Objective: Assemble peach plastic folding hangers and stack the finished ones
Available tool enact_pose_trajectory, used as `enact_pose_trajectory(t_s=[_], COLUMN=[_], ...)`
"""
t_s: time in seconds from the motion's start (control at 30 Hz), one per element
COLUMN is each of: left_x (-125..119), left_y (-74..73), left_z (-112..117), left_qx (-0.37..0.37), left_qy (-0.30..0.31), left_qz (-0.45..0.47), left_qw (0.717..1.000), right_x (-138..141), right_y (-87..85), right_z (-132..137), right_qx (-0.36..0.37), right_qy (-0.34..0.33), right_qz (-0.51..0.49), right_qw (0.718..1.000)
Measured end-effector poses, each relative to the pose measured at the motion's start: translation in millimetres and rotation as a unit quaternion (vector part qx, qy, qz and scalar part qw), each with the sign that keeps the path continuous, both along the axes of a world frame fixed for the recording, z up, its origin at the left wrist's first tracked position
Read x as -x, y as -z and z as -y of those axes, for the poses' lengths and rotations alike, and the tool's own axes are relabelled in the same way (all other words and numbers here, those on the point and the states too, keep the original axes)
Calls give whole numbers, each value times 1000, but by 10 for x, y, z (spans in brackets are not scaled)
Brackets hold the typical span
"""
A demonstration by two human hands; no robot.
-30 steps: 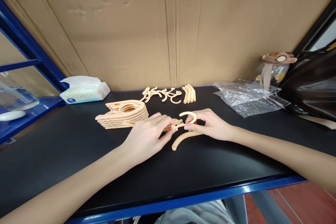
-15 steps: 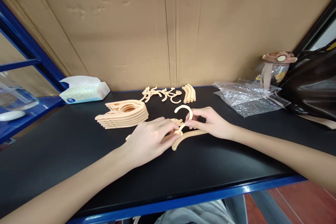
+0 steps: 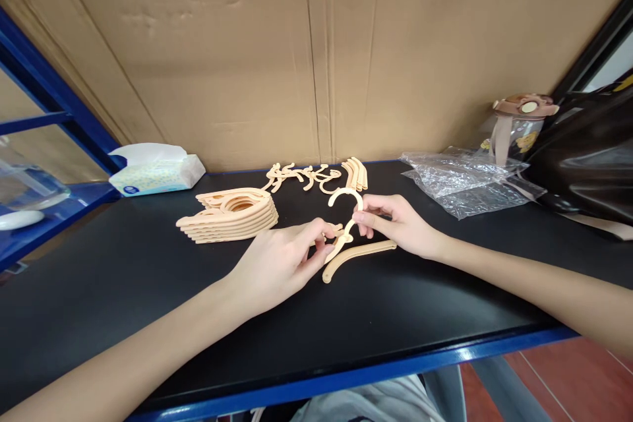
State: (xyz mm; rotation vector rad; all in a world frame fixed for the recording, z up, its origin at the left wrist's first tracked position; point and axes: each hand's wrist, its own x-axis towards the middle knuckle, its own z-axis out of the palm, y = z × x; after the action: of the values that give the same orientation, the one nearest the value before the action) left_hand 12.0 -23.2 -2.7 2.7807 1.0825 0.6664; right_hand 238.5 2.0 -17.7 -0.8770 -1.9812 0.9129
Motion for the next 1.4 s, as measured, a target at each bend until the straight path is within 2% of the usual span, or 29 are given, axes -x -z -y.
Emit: enact_pose_trajectory(t_s=[0.2,0.37,0.97,1.4], left_x=[0,6,2,-3], left_y=[21,42,-18,7], left_z=[-20,-15,18,11], left_qx=[-33,-29,20,-10], left_qy=[10,25,61,59], left_qz=[-13,-21,-72,-71], left_qw=[999,999,995,996], right_x=[-23,-28,0,-2], right_y=[10,27,7,-1], right_z=[-59,-89,-28,-32], right_qx=[14,9,53,82], right_qy=[43,54,-14,-29], right_qz=[-77,-96,-27,-55], right_qw=[996,994,998,995])
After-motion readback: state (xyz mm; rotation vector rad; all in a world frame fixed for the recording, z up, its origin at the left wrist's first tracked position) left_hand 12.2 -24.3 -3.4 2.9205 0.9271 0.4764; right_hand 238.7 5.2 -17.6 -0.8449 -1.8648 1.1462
